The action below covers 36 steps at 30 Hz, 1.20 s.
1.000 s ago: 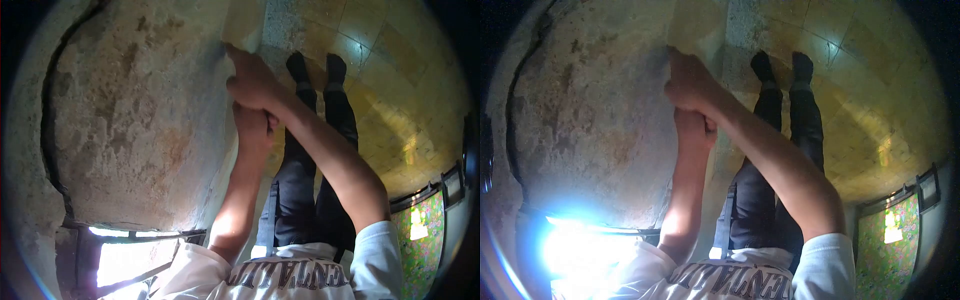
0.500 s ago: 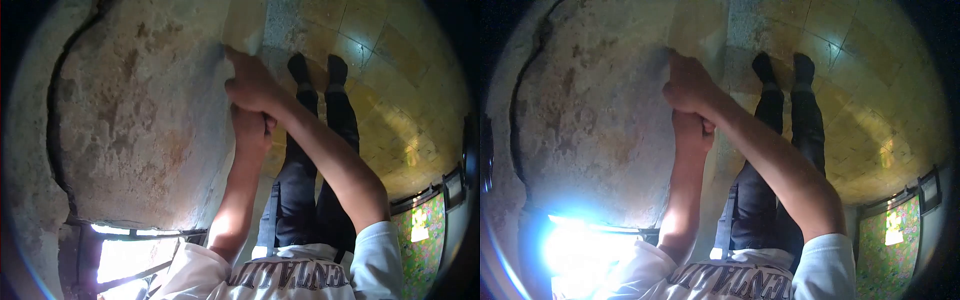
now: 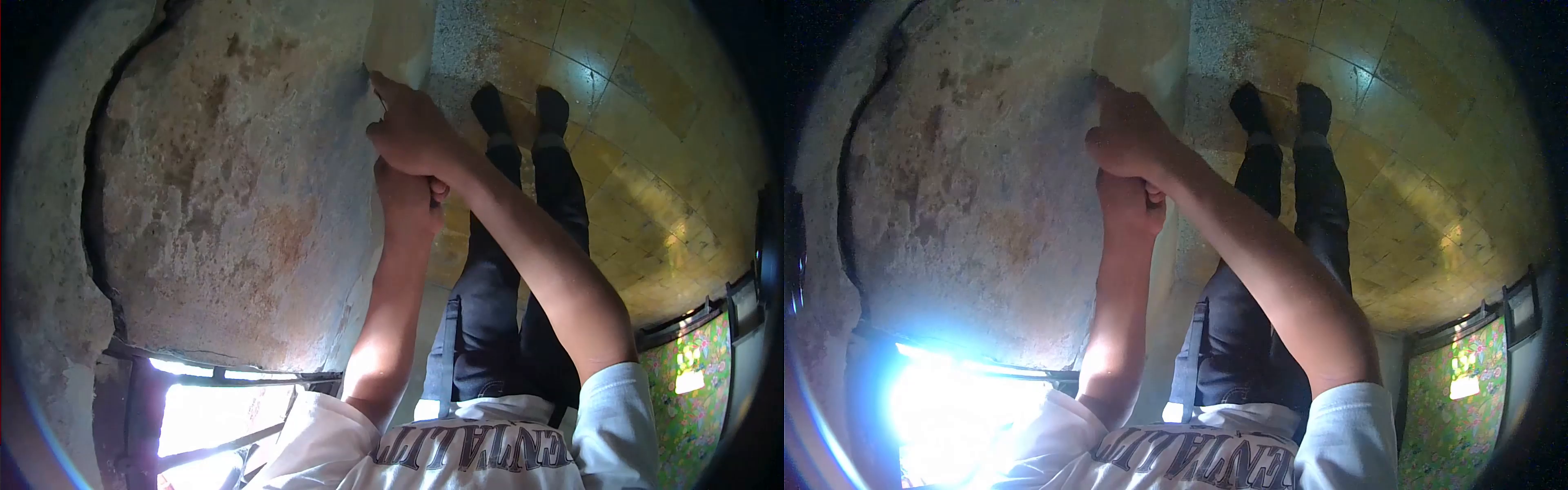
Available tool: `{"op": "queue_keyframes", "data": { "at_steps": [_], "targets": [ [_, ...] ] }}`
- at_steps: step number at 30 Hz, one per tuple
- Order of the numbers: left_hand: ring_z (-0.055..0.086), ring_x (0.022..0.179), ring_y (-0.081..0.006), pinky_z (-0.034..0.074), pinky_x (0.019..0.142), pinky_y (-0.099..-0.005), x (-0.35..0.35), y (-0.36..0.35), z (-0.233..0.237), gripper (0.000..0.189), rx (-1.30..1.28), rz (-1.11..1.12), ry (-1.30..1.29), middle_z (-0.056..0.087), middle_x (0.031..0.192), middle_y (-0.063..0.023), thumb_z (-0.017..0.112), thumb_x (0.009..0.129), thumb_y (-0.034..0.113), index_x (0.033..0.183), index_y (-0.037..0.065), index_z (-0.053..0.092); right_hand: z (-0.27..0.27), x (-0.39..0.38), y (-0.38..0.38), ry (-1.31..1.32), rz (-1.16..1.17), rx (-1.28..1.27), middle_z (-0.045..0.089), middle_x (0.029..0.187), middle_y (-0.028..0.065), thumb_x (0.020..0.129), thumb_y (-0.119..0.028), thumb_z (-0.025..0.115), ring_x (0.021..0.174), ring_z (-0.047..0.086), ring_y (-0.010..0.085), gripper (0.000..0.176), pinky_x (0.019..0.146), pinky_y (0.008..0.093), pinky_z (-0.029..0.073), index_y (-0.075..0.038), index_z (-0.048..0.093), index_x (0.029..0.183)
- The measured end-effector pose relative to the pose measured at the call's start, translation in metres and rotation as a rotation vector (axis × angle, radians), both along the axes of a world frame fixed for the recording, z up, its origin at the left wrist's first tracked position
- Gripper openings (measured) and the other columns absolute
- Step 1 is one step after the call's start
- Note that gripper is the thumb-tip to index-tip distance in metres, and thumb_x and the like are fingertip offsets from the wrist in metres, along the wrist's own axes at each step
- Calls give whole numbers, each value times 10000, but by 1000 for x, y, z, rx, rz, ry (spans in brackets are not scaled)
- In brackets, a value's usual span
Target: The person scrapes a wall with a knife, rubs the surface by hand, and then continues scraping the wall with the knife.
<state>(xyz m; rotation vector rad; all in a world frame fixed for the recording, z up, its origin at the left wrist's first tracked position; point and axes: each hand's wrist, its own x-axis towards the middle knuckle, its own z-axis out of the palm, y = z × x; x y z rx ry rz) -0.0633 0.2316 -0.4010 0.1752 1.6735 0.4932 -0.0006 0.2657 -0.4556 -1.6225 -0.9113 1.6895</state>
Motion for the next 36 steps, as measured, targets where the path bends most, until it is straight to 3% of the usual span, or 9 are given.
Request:
{"op": "queue_keyframes", "data": {
  "at_steps": [4, 8, 12, 16, 24, 28, 31, 34, 36],
  "targets": [
    [454, 506, -93, 290, 416, -247, 6, 2, 2, 124, -30, 19, 45, 516, 663, -8, 486, 919, 68, 803, 101, 518, 2, 4, 7, -46, 59, -11, 616, 1096, 284, 757, -62, 589, 1031, 613, 418, 628, 902, 432, 488, 62, 405, 1345],
    [460, 513, -106, 300, 426, -258, -4, -15, -16, 106, 137, -355, 157, 520, 669, -10, 491, 919, 70, 819, 94, 516, -5, 7, 2, -59, 18, 50, 616, 1088, 285, 762, -51, 581, 1025, 614, 418, 594, 889, 437, 494, 57, 431, 1326],
    [482, 528, -121, 325, 439, -278, 2, -7, -5, 53, -3, -157, 37, 532, 699, -17, 515, 911, 89, 862, 98, 534, -9, 5, 4, -114, 54, 40, 621, 1071, 280, 771, -39, 570, 1021, 615, 415, 557, 868, 440, 502, 49, 458, 1310],
    [434, 388, -112, 269, 355, -265, 29, 10, 11, 255, -49, 89, 129, 474, 527, -31, 514, 919, 135, 680, 49, 492, 3, 5, 7, -114, 75, -3, 612, 1083, 293, 787, -39, 562, 1031, 610, 419, 517, 877, 441, 500, 53, 485, 1290],
    [424, 409, -117, 266, 362, -292, 19, 4, 12, 231, -10, 20, 98, 461, 548, -20, 520, 923, 155, 724, 42, 501, 7, 1, 7, -173, 4, 70, 611, 1070, 314, 800, -37, 535, 1015, 610, 436, 498, 906, 439, 492, 75, 485, 1283],
    [423, 415, -115, 271, 363, -297, 12, -1, -8, 215, 7, -41, 56, 474, 576, -25, 524, 930, 182, 765, 44, 513, 8, 20, 19, 21, 130, -120, 598, 1098, 329, 802, -46, 518, 1053, 586, 454, 507, 941, 449, 476, 87, 479, 1290],
    [492, 573, -110, 326, 446, -297, 4, -4, 5, 98, -22, 17, -12, 532, 744, -1, 453, 948, 91, 952, 90, 551, 14, 5, 10, -113, -24, 19, 602, 1084, 332, 799, -36, 505, 1063, 583, 454, 490, 944, 456, 473, 83, 496, 1275],
    [482, 555, -116, 323, 444, -295, 11, -2, 5, 90, -17, 96, 35, 528, 730, 2, 458, 945, 86, 942, 93, 548, 7, 0, 9, -125, -45, 27, 602, 1069, 341, 797, -28, 497, 1072, 576, 458, 477, 944, 454, 474, 90, 504, 1259],
    [485, 555, -115, 334, 445, -287, -25, -20, -24, 91, 111, -507, 104, 531, 727, 3, 461, 939, 79, 929, 98, 549, 3, 7, 11, -60, 71, -55, 600, 1067, 344, 793, -26, 498, 1068, 580, 456, 471, 940, 451, 477, 93, 509, 1249]
  ]
}}
